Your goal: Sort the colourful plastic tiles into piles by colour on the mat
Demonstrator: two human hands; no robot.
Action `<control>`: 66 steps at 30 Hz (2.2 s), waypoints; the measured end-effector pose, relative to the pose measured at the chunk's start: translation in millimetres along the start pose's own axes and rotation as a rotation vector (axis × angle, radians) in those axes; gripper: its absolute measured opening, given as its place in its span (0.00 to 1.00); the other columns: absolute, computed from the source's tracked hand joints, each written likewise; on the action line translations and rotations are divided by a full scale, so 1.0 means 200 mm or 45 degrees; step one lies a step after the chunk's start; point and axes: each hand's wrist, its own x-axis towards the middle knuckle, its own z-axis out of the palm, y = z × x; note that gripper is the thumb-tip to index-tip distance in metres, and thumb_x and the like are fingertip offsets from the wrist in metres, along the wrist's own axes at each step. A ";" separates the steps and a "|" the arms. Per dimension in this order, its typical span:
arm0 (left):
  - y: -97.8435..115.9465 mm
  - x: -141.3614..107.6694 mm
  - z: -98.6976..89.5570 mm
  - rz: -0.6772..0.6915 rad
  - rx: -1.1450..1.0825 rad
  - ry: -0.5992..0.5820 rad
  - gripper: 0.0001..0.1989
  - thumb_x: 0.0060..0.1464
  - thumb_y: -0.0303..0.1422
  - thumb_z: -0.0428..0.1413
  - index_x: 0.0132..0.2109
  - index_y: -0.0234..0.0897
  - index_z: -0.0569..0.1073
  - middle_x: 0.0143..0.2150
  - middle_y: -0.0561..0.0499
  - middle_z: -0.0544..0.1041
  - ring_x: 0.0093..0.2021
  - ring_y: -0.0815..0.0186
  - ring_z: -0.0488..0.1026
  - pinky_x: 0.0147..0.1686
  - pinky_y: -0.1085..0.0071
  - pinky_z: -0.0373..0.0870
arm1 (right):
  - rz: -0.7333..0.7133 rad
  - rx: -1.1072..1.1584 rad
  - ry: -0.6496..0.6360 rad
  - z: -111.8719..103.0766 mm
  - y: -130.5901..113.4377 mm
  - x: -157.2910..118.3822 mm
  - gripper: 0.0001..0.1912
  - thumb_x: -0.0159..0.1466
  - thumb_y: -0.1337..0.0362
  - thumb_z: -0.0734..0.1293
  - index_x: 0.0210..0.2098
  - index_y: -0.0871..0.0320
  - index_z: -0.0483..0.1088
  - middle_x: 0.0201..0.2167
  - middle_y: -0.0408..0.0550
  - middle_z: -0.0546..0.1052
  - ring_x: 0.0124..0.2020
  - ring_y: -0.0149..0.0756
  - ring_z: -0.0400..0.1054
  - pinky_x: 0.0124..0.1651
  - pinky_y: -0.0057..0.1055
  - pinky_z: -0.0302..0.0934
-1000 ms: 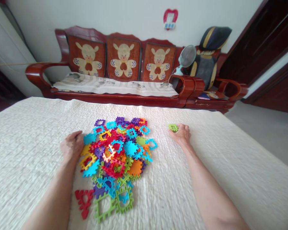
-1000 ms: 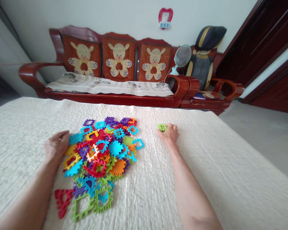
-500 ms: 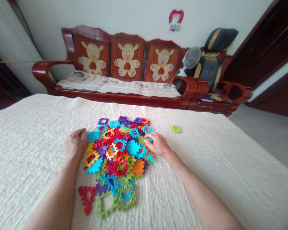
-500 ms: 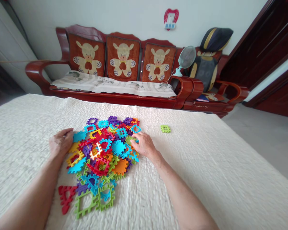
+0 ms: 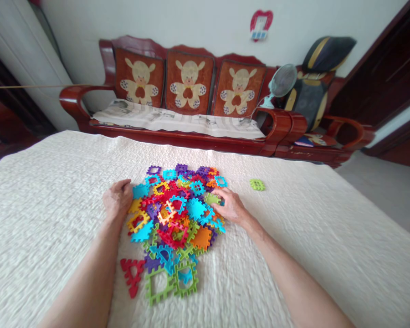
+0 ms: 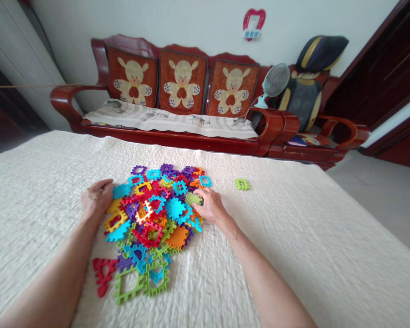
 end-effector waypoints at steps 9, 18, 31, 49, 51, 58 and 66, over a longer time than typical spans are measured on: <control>0.00 0.00 -0.01 -0.020 0.014 -0.038 0.21 0.59 0.37 0.48 0.53 0.36 0.79 0.55 0.41 0.78 0.56 0.53 0.73 0.61 0.57 0.66 | -0.025 0.254 0.256 -0.17 0.11 0.04 0.05 0.57 0.66 0.63 0.33 0.55 0.70 0.32 0.43 0.76 0.35 0.35 0.70 0.42 0.31 0.64; 0.01 0.01 -0.02 -0.072 0.049 -0.068 0.24 0.59 0.39 0.47 0.54 0.36 0.78 0.56 0.41 0.77 0.58 0.50 0.72 0.62 0.55 0.66 | -0.068 -0.177 0.106 -0.23 0.36 0.01 0.14 0.51 0.76 0.61 0.35 0.56 0.69 0.39 0.49 0.74 0.44 0.40 0.69 0.50 0.34 0.62; -0.01 0.02 0.00 -0.067 0.045 -0.029 0.23 0.57 0.39 0.48 0.52 0.37 0.79 0.56 0.42 0.78 0.58 0.49 0.73 0.62 0.54 0.67 | 0.326 -0.238 -0.214 -0.32 0.27 -0.03 0.24 0.57 0.58 0.71 0.51 0.58 0.67 0.49 0.56 0.74 0.51 0.46 0.70 0.54 0.36 0.62; -0.01 0.06 -0.01 -0.145 0.113 -0.051 0.26 0.51 0.44 0.47 0.50 0.43 0.81 0.60 0.48 0.74 0.60 0.46 0.71 0.63 0.52 0.65 | 0.393 -0.358 0.357 -0.44 0.44 0.01 0.16 0.55 0.67 0.68 0.44 0.61 0.75 0.45 0.56 0.77 0.48 0.43 0.72 0.55 0.36 0.64; 0.00 0.05 -0.01 -0.148 0.119 -0.064 0.27 0.50 0.44 0.46 0.50 0.42 0.81 0.60 0.47 0.74 0.60 0.45 0.71 0.63 0.52 0.65 | 0.413 -0.336 0.505 -0.45 0.53 0.02 0.15 0.55 0.67 0.67 0.43 0.60 0.75 0.45 0.56 0.77 0.49 0.44 0.71 0.57 0.38 0.64; 0.01 0.05 -0.02 -0.157 0.119 -0.077 0.27 0.51 0.44 0.46 0.50 0.41 0.81 0.60 0.46 0.74 0.60 0.45 0.71 0.63 0.52 0.65 | 0.390 -0.264 0.594 -0.37 0.68 0.01 0.13 0.54 0.67 0.66 0.39 0.58 0.75 0.44 0.54 0.78 0.49 0.44 0.71 0.58 0.41 0.64; 0.00 0.06 -0.02 -0.144 0.154 -0.088 0.27 0.51 0.43 0.47 0.51 0.39 0.80 0.60 0.44 0.74 0.59 0.44 0.72 0.61 0.50 0.66 | 0.463 -0.308 0.582 -0.34 0.68 0.01 0.13 0.56 0.62 0.65 0.39 0.60 0.76 0.42 0.56 0.78 0.46 0.45 0.70 0.56 0.41 0.64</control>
